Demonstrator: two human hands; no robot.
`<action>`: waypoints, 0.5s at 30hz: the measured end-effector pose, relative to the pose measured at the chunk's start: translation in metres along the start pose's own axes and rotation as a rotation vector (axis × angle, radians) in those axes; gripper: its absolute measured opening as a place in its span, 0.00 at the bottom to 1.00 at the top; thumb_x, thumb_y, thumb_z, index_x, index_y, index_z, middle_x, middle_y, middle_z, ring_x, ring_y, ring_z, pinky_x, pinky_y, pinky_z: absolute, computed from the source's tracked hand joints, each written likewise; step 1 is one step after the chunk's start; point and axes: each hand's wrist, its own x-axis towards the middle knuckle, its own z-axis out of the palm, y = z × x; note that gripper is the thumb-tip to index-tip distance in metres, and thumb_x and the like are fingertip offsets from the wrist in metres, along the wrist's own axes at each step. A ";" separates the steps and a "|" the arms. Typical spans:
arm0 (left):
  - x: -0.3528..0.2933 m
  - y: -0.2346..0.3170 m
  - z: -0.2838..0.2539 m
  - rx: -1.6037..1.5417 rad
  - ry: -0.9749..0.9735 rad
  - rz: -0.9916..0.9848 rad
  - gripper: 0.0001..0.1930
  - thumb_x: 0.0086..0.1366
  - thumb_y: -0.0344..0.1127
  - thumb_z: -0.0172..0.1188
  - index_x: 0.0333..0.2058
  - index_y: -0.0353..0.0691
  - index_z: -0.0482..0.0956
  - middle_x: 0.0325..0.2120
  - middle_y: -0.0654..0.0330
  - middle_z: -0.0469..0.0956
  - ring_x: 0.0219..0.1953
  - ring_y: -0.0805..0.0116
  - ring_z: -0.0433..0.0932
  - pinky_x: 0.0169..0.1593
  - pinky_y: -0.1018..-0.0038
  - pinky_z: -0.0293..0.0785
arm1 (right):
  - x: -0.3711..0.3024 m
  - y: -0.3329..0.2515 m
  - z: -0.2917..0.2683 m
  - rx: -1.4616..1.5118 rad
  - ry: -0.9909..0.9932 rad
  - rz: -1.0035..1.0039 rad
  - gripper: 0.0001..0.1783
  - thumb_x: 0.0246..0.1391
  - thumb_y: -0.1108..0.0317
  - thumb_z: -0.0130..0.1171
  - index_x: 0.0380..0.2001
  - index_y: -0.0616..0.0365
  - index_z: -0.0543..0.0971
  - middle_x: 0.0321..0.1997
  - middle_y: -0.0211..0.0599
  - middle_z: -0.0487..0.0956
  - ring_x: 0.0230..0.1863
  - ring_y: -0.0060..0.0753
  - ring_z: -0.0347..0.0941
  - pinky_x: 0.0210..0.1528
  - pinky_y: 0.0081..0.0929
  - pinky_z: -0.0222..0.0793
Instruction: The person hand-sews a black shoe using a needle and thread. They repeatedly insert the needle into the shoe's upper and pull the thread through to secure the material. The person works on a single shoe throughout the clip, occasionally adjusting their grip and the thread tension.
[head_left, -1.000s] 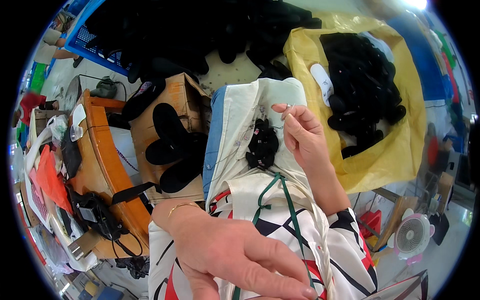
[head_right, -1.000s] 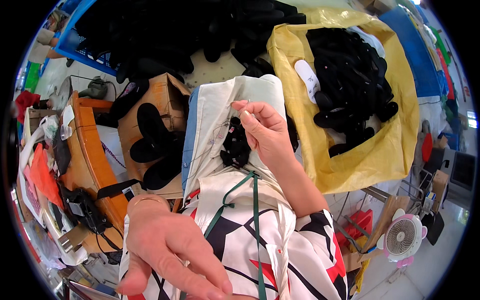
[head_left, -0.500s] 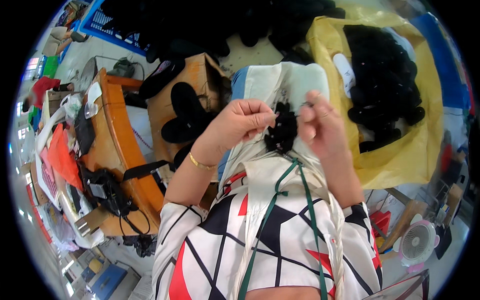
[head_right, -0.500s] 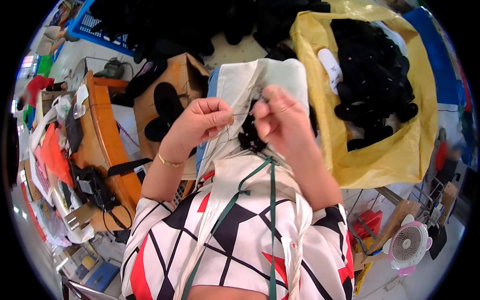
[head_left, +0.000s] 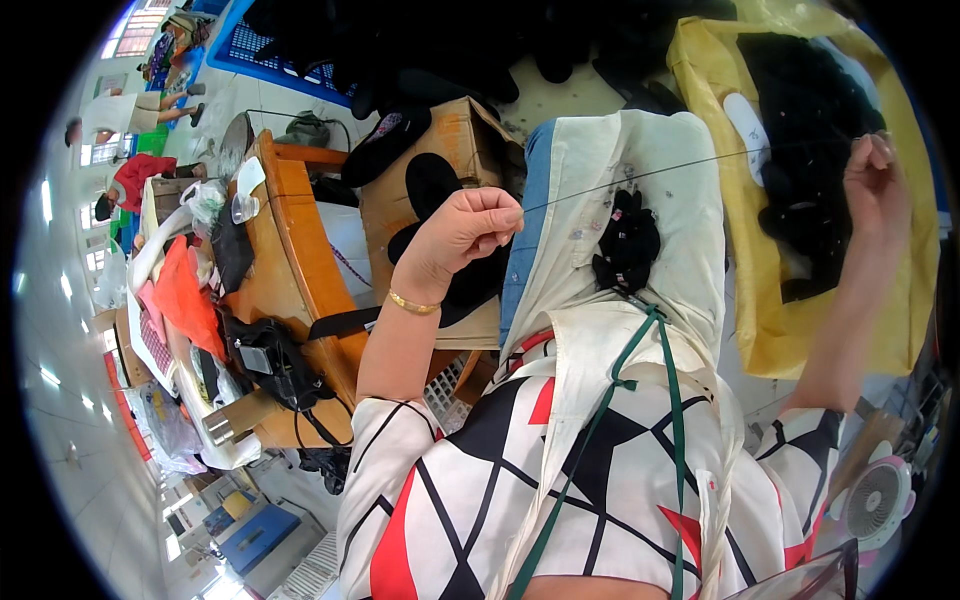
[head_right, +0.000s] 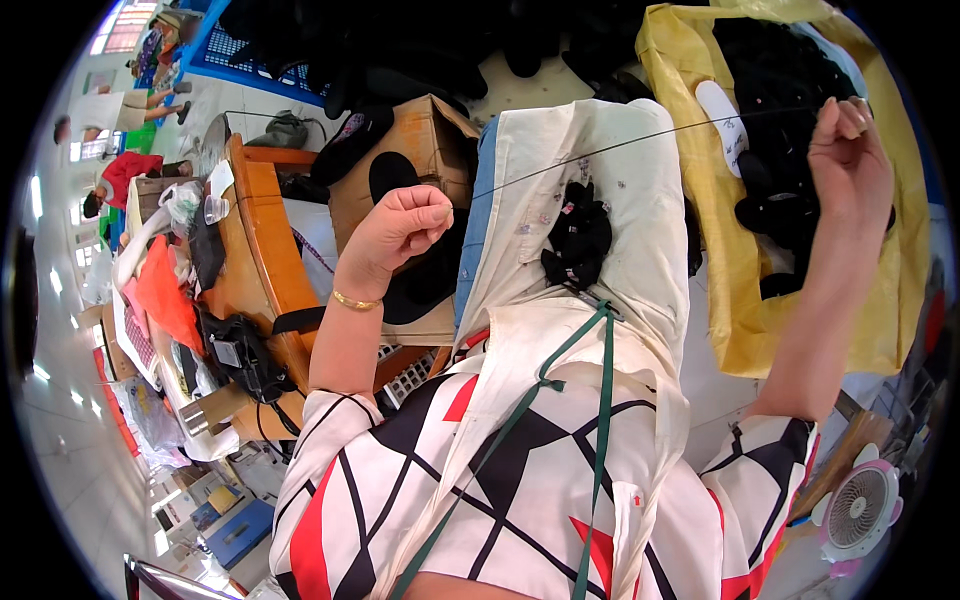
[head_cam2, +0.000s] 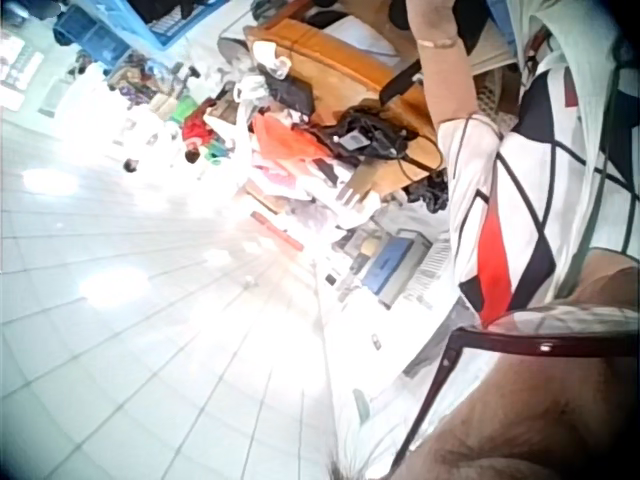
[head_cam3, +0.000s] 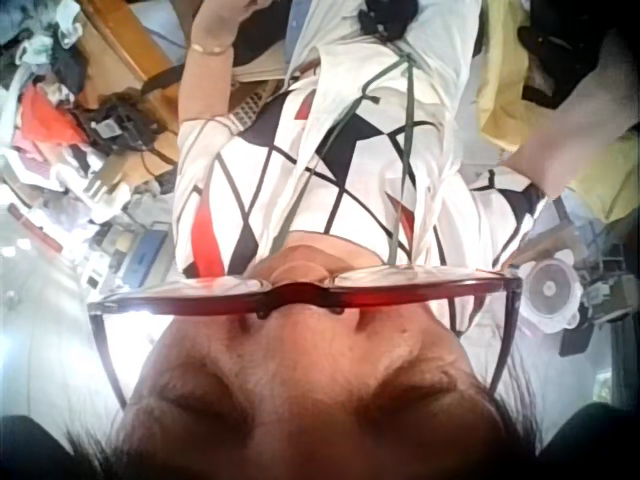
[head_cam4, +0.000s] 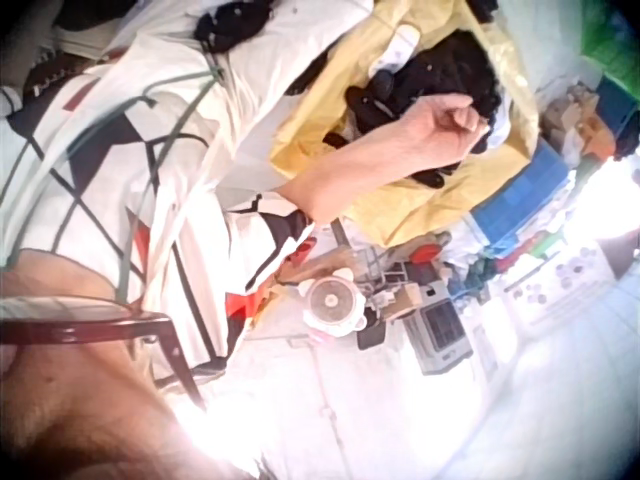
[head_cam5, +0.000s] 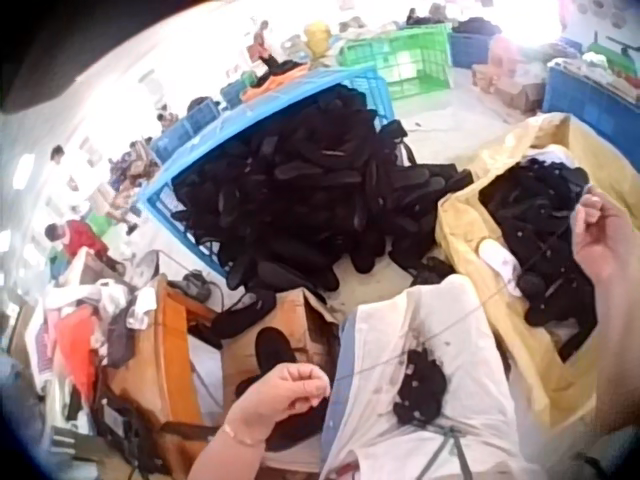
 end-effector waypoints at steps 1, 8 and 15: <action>0.000 -0.001 -0.002 -0.021 0.007 -0.009 0.06 0.66 0.32 0.62 0.32 0.35 0.80 0.21 0.65 0.75 0.17 0.85 0.63 0.19 0.90 0.56 | 0.006 -0.012 -0.009 -0.011 -0.007 -0.041 0.05 0.65 0.80 0.44 0.32 0.68 0.67 0.23 0.33 0.63 0.24 0.27 0.62 0.58 0.40 0.75; -0.002 0.003 -0.012 -0.158 -0.028 0.016 0.07 0.68 0.30 0.58 0.31 0.34 0.76 0.20 0.64 0.73 0.13 0.86 0.59 0.15 0.90 0.54 | 0.011 -0.034 -0.024 -0.114 0.167 -0.234 0.03 0.65 0.82 0.42 0.38 0.73 0.66 0.26 0.33 0.59 0.25 0.28 0.59 0.72 0.50 0.60; -0.002 0.025 -0.012 -0.182 -0.146 0.089 0.08 0.69 0.31 0.55 0.31 0.34 0.74 0.18 0.65 0.70 0.13 0.86 0.59 0.14 0.90 0.55 | 0.017 -0.040 -0.027 -0.193 0.256 -0.335 0.03 0.61 0.83 0.48 0.33 0.75 0.70 0.25 0.36 0.63 0.24 0.28 0.63 0.70 0.53 0.63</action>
